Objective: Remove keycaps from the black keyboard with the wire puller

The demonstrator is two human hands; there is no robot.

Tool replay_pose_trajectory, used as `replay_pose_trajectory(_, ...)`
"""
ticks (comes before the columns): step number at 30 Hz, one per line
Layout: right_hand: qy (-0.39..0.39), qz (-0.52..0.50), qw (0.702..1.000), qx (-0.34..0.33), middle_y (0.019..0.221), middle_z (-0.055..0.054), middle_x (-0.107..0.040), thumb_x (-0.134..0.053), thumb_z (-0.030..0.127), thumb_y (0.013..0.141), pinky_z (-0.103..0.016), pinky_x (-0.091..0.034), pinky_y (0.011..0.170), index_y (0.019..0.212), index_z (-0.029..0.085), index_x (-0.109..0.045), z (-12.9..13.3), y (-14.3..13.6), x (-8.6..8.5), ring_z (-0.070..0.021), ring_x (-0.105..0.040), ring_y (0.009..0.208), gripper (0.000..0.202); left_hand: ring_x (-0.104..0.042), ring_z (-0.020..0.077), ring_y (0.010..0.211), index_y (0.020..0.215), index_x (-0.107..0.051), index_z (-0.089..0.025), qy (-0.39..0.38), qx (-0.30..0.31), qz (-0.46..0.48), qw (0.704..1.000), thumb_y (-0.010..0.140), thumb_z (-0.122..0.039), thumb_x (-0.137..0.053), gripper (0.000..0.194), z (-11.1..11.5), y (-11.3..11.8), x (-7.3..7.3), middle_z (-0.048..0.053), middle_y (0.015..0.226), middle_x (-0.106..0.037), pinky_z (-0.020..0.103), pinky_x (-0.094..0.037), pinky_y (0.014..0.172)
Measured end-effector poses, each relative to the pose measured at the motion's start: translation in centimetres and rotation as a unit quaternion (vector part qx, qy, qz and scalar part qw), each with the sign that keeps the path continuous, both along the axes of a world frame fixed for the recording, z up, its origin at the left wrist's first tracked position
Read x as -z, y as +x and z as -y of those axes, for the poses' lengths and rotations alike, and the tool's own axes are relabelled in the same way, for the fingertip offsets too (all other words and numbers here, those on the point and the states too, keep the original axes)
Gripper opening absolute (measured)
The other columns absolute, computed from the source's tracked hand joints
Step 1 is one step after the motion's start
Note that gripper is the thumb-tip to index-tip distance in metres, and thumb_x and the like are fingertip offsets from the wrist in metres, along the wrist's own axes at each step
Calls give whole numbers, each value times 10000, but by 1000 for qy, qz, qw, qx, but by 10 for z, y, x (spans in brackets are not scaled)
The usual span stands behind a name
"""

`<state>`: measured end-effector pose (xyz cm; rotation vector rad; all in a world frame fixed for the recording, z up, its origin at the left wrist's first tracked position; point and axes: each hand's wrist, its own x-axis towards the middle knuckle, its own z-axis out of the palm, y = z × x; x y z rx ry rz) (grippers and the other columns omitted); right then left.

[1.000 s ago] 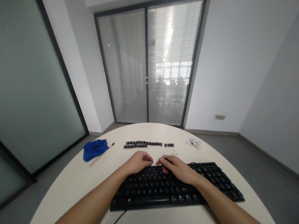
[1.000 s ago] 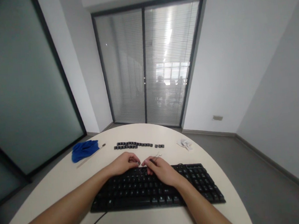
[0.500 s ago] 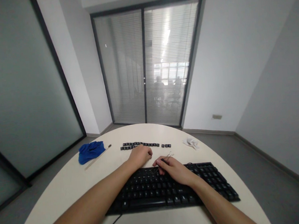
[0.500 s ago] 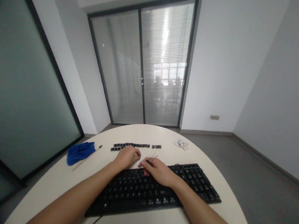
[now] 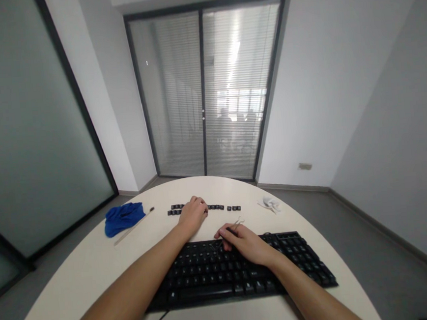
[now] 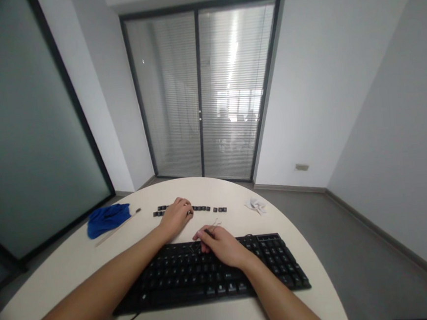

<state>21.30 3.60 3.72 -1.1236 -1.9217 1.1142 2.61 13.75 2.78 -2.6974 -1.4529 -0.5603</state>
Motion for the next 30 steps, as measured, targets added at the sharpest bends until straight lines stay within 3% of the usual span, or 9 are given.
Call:
replay_pose_trajectory(10,-8,-9,1000,-3,673,2,-602,-444,525,935,-271,-449,686,943,165,-681,1,0,-2,-153,-561,656,431,-459,264,1094,909,-698,-182,6,-20,-15,1000,869,-181,-559,144,-7,5,1,108,1095,-601,358,-452,856)
replay_pose_trajectory(18,-1,2,1000,-3,678,-4,-608,-436,538,934,-268,-451,683,966,157,-684,0,1,0,-154,-565,668,456,-445,267,1144,1008,-662,-179,-15,-32,9,999,857,-141,-531,204,3,6,-7,115,1158,-587,369,-437,904)
replay_pose_trajectory(22,8,13,1000,12,652,-1,-604,-440,547,928,-267,-438,671,958,157,-706,-1,3,0,-154,-559,644,473,-498,250,1110,1028,-641,-185,-35,-52,50,997,870,-126,-478,235,20,9,-8,106,1118,-617,365,-404,954)
replay_pose_trajectory(26,25,33,999,26,581,19,-544,-433,557,928,-256,-406,609,934,156,-714,-2,6,-3,-139,-515,572,490,-616,209,945,1022,-605,-186,-95,-55,104,989,894,-152,-415,232,51,12,-4,77,1013,-676,298,-467,807)
replay_pose_trajectory(28,44,46,997,39,548,29,-501,-418,561,933,-254,-393,584,903,156,-706,-2,6,-5,-137,-491,547,498,-627,208,932,994,-588,-178,-187,-34,207,960,869,-131,-414,219,69,12,-2,78,993,-688,297,-464,815)
replay_pose_trajectory(30,70,58,994,58,549,27,-500,-401,556,942,-256,-391,585,886,162,-693,-1,6,-7,-144,-495,555,494,-624,202,954,983,-577,-186,-226,-9,259,939,866,-111,-381,240,86,10,0,72,1003,-686,299,-455,845)
